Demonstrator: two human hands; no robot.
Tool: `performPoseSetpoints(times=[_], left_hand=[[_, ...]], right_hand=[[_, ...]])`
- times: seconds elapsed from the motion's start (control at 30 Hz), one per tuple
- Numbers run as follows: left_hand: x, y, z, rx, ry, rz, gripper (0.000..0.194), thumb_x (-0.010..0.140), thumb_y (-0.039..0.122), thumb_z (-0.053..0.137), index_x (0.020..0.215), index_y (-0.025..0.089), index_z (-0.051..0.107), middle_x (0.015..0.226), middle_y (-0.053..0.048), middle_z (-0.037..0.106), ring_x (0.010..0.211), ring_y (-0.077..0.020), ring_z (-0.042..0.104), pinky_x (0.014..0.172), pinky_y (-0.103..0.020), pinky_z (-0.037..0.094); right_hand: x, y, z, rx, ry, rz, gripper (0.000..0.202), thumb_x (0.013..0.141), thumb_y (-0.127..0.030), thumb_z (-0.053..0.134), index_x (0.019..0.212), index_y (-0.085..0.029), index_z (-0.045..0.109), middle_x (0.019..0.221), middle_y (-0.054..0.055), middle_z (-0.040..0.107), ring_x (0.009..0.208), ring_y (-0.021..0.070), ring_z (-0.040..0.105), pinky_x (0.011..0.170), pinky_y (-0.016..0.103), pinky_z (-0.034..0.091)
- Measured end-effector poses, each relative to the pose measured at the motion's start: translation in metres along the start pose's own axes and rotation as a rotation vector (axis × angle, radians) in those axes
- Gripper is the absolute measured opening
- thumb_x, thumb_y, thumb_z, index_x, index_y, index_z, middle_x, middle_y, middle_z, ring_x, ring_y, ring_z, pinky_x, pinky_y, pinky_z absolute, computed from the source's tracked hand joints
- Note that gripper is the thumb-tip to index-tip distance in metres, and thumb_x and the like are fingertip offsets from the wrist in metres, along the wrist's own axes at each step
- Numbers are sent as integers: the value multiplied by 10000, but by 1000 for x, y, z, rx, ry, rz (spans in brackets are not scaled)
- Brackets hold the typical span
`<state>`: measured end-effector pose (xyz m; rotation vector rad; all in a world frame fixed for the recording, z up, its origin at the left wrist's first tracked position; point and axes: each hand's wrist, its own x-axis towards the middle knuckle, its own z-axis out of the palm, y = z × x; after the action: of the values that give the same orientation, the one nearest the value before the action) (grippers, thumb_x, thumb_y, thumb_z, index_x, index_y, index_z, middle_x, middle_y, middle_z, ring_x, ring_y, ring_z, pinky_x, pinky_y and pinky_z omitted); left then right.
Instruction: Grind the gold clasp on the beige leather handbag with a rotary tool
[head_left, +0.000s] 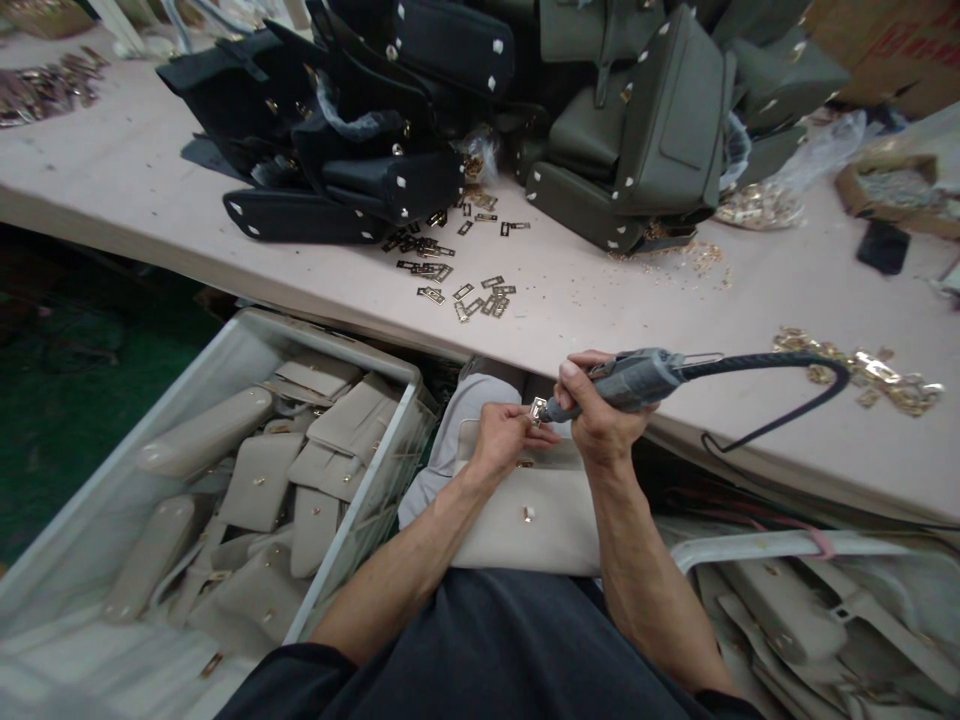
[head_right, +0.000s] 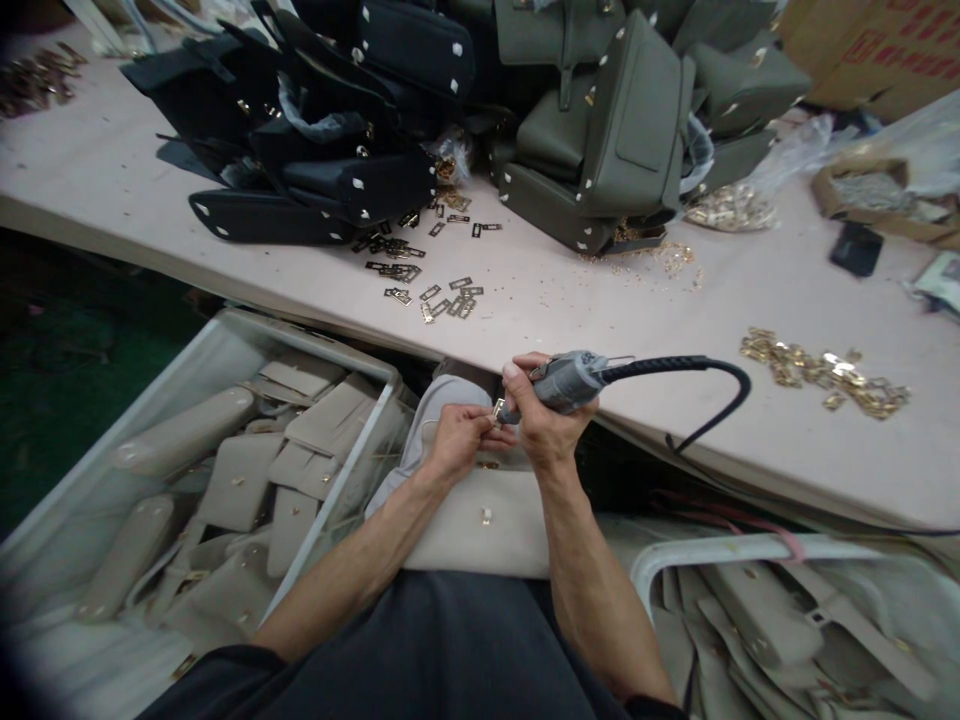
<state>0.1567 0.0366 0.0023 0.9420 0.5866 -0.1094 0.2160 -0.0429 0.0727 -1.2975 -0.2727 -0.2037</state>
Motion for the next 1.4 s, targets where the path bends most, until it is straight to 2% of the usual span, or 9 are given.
performPoseSetpoints(times=[0.3, 0.47, 0.6, 0.7, 0.9, 1.0, 1.17, 1.27, 1.4], left_hand=[[-1, -2, -1, -5, -26, 24, 152, 748, 103, 586, 787, 59, 726, 746, -140, 730, 631, -256, 741, 547, -278, 614], [-3, -4, -2, 9, -42, 44, 156, 722, 132, 578, 774, 78, 715, 738, -136, 734, 671, -269, 753, 566, -280, 616], [-5, -12, -3, 49, -78, 67, 179, 696, 159, 539, 754, 90, 694, 668, -140, 722, 610, -282, 739, 546, -318, 623], [-7, -19, -3, 80, -71, 117, 199, 719, 160, 528, 786, 86, 700, 664, -142, 724, 598, -279, 736, 556, -332, 632], [-11, -16, 3, 37, -19, 127, 166, 805, 124, 554, 835, 65, 706, 731, -131, 728, 624, -255, 745, 535, -276, 615], [-13, -11, 5, 28, 6, 101, 118, 856, 108, 595, 853, 51, 699, 759, -133, 722, 632, -244, 749, 519, -239, 598], [-16, -9, 6, 61, 52, 87, 175, 885, 34, 518, 914, 30, 691, 807, -150, 733, 679, -252, 766, 529, -232, 612], [-19, -12, 6, 75, 54, 100, 163, 912, 51, 542, 989, 32, 684, 846, -152, 746, 691, -246, 769, 536, -225, 614], [-23, -18, 5, 169, 42, 196, 195, 946, 159, 609, 1098, 63, 687, 878, -124, 752, 624, -220, 751, 503, -225, 593]], right_hand=[[2, -5, -1, -45, -112, 121, 294, 770, -389, 910, 808, -167, 721, 662, 8, 584, 453, 143, 528, 416, 252, 456], [3, -9, -1, -19, -158, 219, 310, 692, -335, 956, 823, -181, 721, 729, 11, 629, 525, 155, 558, 430, 245, 488], [6, -9, -2, -17, -326, 278, 313, 682, -307, 975, 823, -170, 731, 732, 29, 641, 566, 168, 574, 436, 234, 486], [11, -9, -6, -40, -460, 261, 294, 727, -339, 954, 828, -162, 743, 692, 25, 626, 534, 158, 543, 419, 227, 454], [22, -16, -22, 53, -674, 220, 252, 770, -341, 916, 870, -170, 761, 731, 42, 640, 523, 158, 539, 445, 250, 442], [28, -28, -30, 132, -595, 169, 270, 737, -380, 929, 838, -189, 766, 678, 35, 608, 506, 171, 535, 432, 260, 436], [38, -58, -45, 136, -261, 83, 272, 726, -364, 914, 867, -224, 728, 670, -10, 574, 446, 122, 447, 448, 269, 455], [40, -69, -57, 101, -146, 159, 279, 717, -293, 914, 863, -188, 700, 666, -13, 562, 446, 101, 422, 465, 257, 445], [33, -63, -67, 88, -70, 307, 313, 681, -242, 932, 842, -151, 679, 700, 19, 596, 461, 107, 451, 456, 246, 427]])
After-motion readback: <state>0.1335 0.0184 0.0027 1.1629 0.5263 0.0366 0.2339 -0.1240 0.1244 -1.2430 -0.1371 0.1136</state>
